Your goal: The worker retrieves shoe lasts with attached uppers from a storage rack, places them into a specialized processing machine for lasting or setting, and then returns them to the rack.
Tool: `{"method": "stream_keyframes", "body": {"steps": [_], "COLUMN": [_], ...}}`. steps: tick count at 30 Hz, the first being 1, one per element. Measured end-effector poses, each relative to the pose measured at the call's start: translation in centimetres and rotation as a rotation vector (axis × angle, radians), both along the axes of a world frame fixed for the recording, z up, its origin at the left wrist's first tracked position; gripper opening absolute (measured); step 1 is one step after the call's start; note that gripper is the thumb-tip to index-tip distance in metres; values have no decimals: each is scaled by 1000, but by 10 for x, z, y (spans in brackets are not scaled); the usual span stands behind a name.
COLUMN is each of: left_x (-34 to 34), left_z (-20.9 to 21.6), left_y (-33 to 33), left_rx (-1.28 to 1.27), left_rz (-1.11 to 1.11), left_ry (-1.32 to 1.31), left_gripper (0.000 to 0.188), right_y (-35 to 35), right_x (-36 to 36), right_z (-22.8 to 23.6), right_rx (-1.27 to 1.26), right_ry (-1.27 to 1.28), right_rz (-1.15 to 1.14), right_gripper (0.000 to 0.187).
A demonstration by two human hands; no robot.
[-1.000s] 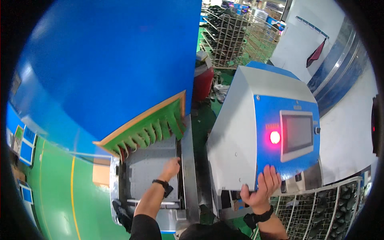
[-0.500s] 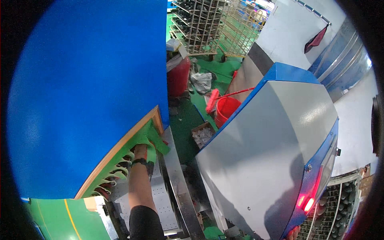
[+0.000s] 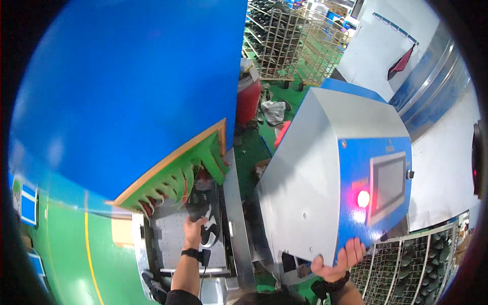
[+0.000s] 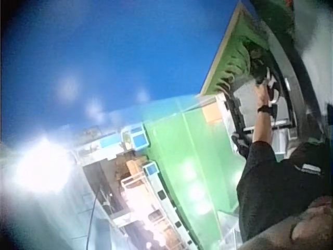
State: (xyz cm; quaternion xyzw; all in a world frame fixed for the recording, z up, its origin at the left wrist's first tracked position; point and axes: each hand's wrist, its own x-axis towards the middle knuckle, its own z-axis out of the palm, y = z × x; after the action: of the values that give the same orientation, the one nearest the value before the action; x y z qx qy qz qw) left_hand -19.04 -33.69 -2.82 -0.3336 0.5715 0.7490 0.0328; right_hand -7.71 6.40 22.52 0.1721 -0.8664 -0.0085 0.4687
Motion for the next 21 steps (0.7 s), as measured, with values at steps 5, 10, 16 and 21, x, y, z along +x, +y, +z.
{"method": "stream_keyframes", "body": {"steps": [5,10,16,21], "left_x": [132,223,247,247], "left_z": [62,127,228,224], "left_y": [26,82,197,272], "left_rx": [223,632,623,-118], "left_rz": [-44,-322,-680,-492], "left_ry": [217,270,187,272], "left_gripper": [42,72,85,63], "right_y": [-12,-14,-16,37], "right_x": [-9,58,126,131], "right_z": [11,20,34,50], "right_rx": [-41,-707,-1315,-1318], "right_ry": [-63,-505,-1004,-899], "right_rz": [0,583,863,656], "right_gripper": [60,72,133,118]}}
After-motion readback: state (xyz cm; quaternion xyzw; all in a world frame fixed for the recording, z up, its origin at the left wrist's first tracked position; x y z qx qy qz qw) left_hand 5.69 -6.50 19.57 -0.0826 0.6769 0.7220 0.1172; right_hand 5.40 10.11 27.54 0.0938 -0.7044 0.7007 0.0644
